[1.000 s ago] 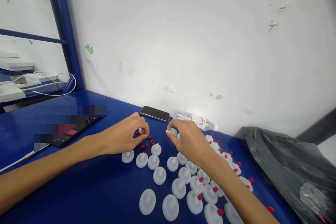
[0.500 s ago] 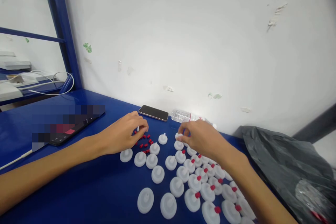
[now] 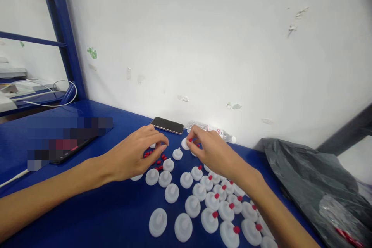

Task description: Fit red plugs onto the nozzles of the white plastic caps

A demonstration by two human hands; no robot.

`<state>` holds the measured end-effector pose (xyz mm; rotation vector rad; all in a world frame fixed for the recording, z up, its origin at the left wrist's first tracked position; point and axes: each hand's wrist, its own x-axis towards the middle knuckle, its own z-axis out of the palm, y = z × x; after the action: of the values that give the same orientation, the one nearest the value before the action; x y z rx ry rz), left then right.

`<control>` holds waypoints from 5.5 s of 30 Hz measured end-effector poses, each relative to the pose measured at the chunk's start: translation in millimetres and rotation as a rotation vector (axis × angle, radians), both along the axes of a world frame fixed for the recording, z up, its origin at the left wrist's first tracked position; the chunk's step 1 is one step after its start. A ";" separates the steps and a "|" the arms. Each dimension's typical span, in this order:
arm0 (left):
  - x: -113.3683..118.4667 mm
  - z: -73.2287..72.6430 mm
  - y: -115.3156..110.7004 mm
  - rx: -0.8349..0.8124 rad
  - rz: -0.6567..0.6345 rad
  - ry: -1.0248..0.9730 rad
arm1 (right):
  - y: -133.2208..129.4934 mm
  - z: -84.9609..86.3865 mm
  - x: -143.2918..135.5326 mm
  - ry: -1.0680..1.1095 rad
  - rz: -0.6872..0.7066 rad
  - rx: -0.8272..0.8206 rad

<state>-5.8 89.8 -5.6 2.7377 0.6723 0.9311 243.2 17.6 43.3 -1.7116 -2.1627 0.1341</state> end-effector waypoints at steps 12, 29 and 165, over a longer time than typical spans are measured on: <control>5.6 -1.7 -9.4 -0.032 -0.057 -0.001 | -8.0 -6.5 -34.3 -0.311 0.233 0.278; 9.4 3.9 -14.4 -0.433 0.089 -0.141 | -0.8 -20.1 -35.8 -0.415 0.314 0.744; 12.2 8.5 -18.5 -0.957 -0.201 -0.312 | -26.4 7.6 -38.0 -0.503 0.339 0.628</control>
<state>6.4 71.3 2.9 1.7355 0.5617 0.7016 205.2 -8.7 50.9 -1.0842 -2.4482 -0.8793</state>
